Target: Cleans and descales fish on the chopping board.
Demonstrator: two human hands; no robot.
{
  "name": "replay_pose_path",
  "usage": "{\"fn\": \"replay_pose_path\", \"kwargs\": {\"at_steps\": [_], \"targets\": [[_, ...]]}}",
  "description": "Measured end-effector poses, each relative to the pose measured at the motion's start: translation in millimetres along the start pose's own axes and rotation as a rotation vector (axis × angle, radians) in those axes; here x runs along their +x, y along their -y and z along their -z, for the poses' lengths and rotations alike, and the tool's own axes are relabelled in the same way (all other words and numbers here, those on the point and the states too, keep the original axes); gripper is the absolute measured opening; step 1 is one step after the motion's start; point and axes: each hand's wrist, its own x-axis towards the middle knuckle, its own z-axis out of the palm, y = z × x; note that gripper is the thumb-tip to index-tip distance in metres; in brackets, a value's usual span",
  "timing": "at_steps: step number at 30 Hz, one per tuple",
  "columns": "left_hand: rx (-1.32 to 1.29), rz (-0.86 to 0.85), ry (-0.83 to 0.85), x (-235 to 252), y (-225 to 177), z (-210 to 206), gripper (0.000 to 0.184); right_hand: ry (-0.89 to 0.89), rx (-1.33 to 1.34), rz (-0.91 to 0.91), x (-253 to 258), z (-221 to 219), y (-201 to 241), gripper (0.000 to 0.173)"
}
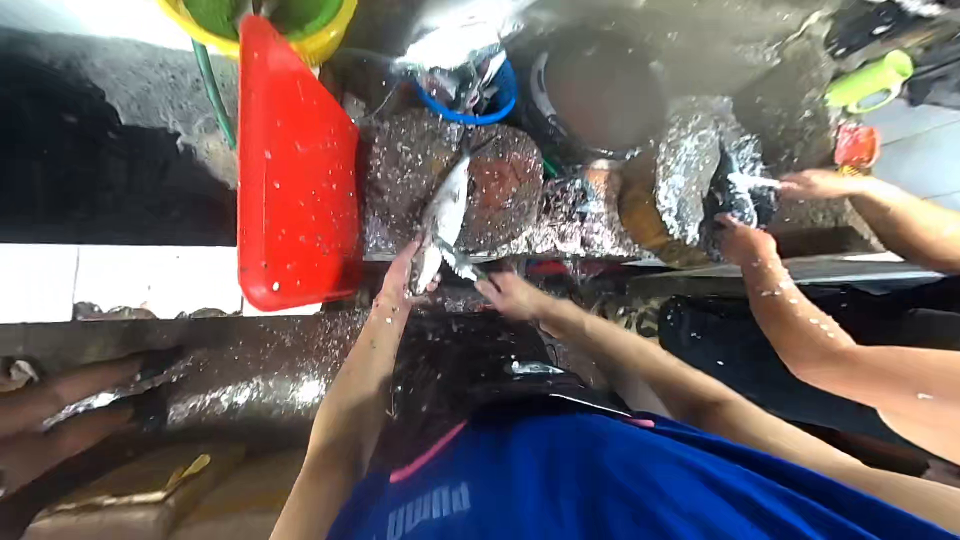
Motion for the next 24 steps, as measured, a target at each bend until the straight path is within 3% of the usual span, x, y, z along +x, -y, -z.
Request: {"fn": "replay_pose_path", "kwargs": {"at_steps": [2, 4, 7, 10, 13, 15, 17, 20, 21, 24], "targets": [[0.006, -0.014, 0.062, 6, -8, 4, 0.050, -0.130, 0.109, -0.012, 45, 33, -1, 0.057], [0.019, -0.017, 0.065, 8, -8, 5, 0.050, -0.251, 0.266, -0.073, 82, 28, 0, 0.060], [0.014, -0.017, -0.018, -6, -13, 0, 0.048, -0.158, 0.314, -0.009, 30, -37, 11, 0.055], [0.050, -0.029, -0.125, -14, -27, -8, 0.043, 0.033, 0.143, 0.020, 5, -7, 24, 0.052], [0.105, -0.061, -0.007, 2, -20, 8, 0.049, -0.178, 0.105, -0.016, 69, 31, 14, 0.060], [0.089, -0.054, -0.029, 4, -13, 7, 0.048, -0.272, 0.186, -0.056, 78, 5, 12, 0.059], [0.057, -0.033, -0.071, 1, -18, 6, 0.048, -0.210, 0.195, -0.023, 33, -37, 20, 0.054], [-0.009, -0.044, -0.007, 2, -29, 14, 0.047, 0.031, -0.035, -0.019, 4, -8, 31, 0.055], [-0.012, -0.062, 0.041, 2, -31, 18, 0.047, 0.037, -0.095, -0.014, 16, 11, 34, 0.056], [0.064, -0.068, 0.036, 2, -30, 18, 0.048, -0.220, -0.021, -0.051, 81, 30, 31, 0.058]]}}
